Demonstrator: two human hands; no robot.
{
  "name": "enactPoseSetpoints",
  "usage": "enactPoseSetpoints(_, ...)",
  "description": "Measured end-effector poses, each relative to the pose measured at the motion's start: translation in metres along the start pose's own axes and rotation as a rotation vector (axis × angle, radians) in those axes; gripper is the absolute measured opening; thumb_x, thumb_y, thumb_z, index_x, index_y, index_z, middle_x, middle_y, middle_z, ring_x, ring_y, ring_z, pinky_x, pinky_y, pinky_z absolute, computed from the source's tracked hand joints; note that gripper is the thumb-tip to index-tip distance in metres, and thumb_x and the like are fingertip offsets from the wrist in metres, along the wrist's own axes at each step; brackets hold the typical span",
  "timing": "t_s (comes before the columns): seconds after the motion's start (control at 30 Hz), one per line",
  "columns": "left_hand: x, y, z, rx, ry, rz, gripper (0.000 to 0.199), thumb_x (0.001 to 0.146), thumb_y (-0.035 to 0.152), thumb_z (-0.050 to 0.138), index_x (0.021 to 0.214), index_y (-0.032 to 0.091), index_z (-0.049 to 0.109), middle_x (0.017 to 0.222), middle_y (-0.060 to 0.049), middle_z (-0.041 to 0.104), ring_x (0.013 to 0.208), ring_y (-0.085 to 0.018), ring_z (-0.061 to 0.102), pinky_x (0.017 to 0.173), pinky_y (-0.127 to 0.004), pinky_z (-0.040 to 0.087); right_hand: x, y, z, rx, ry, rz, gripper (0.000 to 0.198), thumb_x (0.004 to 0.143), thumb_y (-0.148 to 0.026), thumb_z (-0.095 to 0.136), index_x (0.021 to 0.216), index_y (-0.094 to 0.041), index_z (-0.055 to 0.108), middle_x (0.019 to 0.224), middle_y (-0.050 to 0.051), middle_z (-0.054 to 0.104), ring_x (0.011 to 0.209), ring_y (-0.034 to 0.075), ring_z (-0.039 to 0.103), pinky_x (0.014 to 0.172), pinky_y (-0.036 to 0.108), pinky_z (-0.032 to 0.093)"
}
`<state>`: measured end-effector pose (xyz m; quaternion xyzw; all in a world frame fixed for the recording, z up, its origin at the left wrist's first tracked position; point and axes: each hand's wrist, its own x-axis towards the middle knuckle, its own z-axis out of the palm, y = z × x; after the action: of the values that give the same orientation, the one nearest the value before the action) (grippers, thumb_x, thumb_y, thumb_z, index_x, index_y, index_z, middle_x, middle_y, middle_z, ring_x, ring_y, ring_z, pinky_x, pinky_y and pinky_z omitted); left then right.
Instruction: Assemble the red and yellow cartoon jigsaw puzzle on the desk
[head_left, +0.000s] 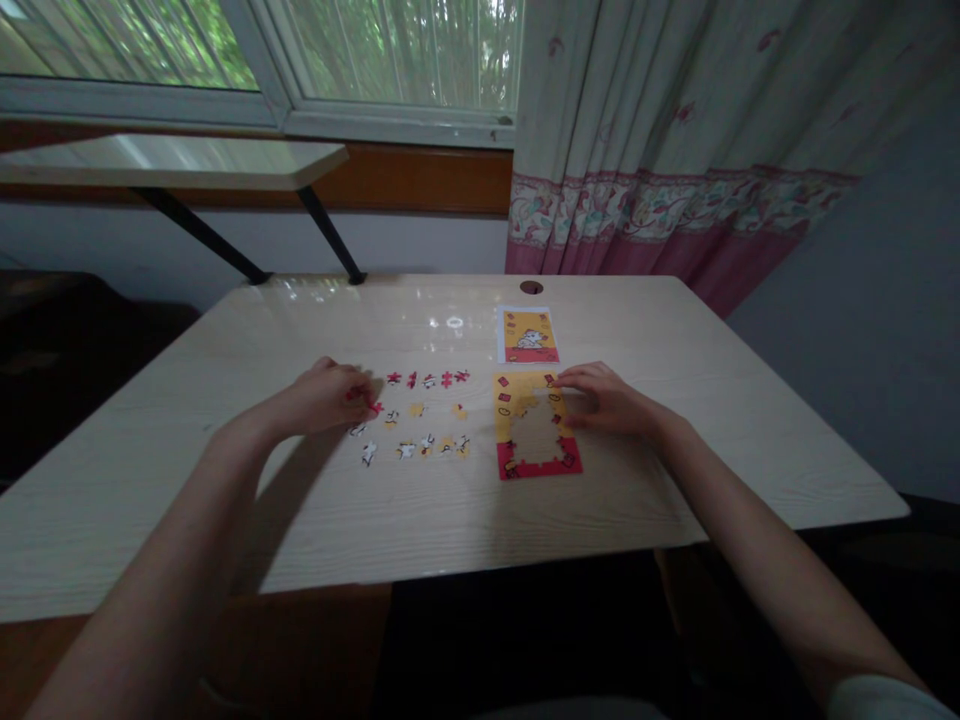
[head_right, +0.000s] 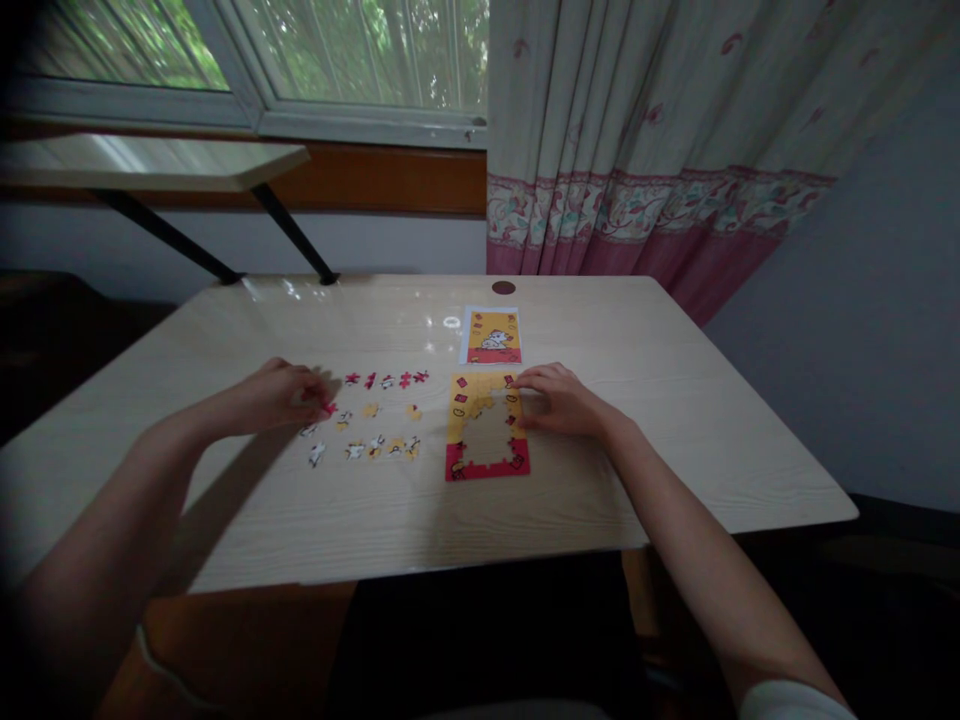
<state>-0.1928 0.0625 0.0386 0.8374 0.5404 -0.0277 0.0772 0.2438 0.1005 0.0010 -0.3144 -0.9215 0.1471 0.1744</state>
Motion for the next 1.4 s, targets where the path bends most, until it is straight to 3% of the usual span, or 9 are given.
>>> enactPoseSetpoints(0.33, 0.002, -0.003, 0.001, -0.014, -0.024, -0.012, 0.015, 0.070, 0.035, 0.057, 0.066, 0.021, 0.062, 0.066, -0.002, 0.062, 0.064, -0.019, 0.054, 0.077, -0.039, 0.034, -0.001, 0.003, 0.004, -0.011, 0.021, -0.010, 0.049, 0.075, -0.044, 0.066, 0.120, -0.025, 0.057, 0.120, 0.009, 0.058, 0.114, 0.026, 0.050, 0.096, 0.045, 0.038)
enactPoseSetpoints(0.57, -0.005, 0.004, -0.002, -0.017, -0.039, 0.004, 0.017, 0.075, 0.032, 0.053, 0.076, 0.018, 0.063, 0.072, -0.002, 0.062, 0.068, -0.016, 0.052, 0.082, -0.037, 0.033, -0.002, 0.002, 0.004, -0.012, 0.038, -0.010, 0.049, 0.075, -0.045, 0.066, 0.119, -0.023, 0.058, 0.123, 0.012, 0.054, 0.116, 0.027, 0.048, 0.096, 0.046, 0.039)
enactPoseSetpoints(0.87, -0.005, 0.012, -0.009, -0.020, -0.051, -0.017, 0.021, 0.075, 0.038, 0.056, 0.076, 0.019, 0.064, 0.069, -0.001, 0.061, 0.067, -0.017, 0.053, 0.082, -0.036, 0.032, -0.001, 0.002, 0.003, -0.003, 0.016, 0.003, 0.047, 0.076, -0.044, 0.065, 0.119, -0.026, 0.058, 0.123, 0.010, 0.055, 0.115, 0.028, 0.048, 0.097, 0.047, 0.038)
enactPoseSetpoints(1.2, 0.033, 0.030, -0.027, 0.013, 0.085, 0.024, 0.022, 0.078, 0.027, 0.047, 0.081, 0.020, 0.067, 0.072, -0.001, 0.067, 0.067, -0.015, 0.055, 0.079, -0.031, 0.032, -0.001, 0.002, 0.003, -0.005, 0.025, -0.013, 0.048, 0.075, -0.042, 0.067, 0.119, -0.023, 0.059, 0.122, 0.011, 0.056, 0.115, 0.027, 0.049, 0.097, 0.046, 0.038)
enactPoseSetpoints(1.4, 0.064, 0.047, -0.015, 0.023, 0.061, 0.060, 0.028, 0.076, 0.033, 0.053, 0.095, 0.019, 0.068, 0.089, -0.007, 0.068, 0.082, -0.021, 0.056, 0.085, -0.034, 0.031, -0.001, 0.001, 0.002, -0.004, 0.026, -0.009, 0.048, 0.076, -0.043, 0.066, 0.119, -0.023, 0.058, 0.122, 0.012, 0.056, 0.115, 0.027, 0.049, 0.097, 0.046, 0.037)
